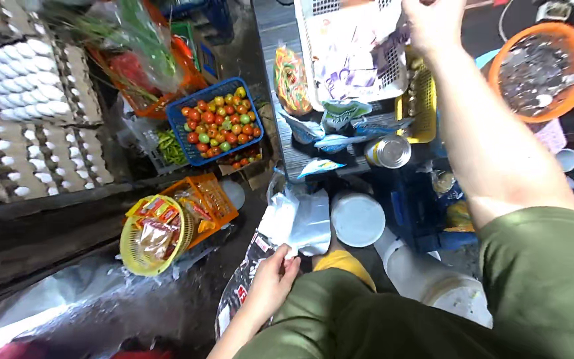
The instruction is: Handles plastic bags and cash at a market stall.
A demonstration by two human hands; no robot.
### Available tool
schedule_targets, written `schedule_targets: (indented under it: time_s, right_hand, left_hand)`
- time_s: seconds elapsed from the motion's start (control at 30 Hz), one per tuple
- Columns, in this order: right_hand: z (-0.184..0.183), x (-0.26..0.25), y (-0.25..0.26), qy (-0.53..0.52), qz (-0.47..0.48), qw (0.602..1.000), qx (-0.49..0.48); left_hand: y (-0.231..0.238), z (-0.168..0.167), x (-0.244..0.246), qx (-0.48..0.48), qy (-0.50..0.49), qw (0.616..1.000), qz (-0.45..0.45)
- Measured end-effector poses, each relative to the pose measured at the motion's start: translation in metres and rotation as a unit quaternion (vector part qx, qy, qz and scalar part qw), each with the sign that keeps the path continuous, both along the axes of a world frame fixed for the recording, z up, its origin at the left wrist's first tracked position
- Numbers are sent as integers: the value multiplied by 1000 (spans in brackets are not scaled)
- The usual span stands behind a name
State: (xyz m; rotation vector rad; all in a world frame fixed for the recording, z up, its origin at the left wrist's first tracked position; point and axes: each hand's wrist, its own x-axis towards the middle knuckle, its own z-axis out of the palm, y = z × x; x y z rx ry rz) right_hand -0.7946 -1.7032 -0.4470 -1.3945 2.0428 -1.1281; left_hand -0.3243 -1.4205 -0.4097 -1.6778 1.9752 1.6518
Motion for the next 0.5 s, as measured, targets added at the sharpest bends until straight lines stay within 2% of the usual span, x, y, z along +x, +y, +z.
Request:
schedule_targets:
  time_s: [0.1, 0.2, 0.33, 0.43, 0.5]
  right_hand:
    - [15, 4, 9, 114, 58, 991, 48]
    - [25, 19, 16, 180, 110, 965, 157]
    - [-9, 39, 11, 231, 213, 920, 232]
    - [-34, 44, 3, 274, 227, 898, 257]
    - [-38, 39, 0, 277, 220, 897, 265]
  left_hand:
    - [0, 1, 0, 21, 2, 1000, 17]
    - [2, 0, -1, 41, -2, 999, 27]
    - [1, -2, -4, 67, -25, 997, 16]
    - [2, -7, -7, 63, -30, 998, 7]
    - [-1, -5, -9, 66, -31, 997, 10]
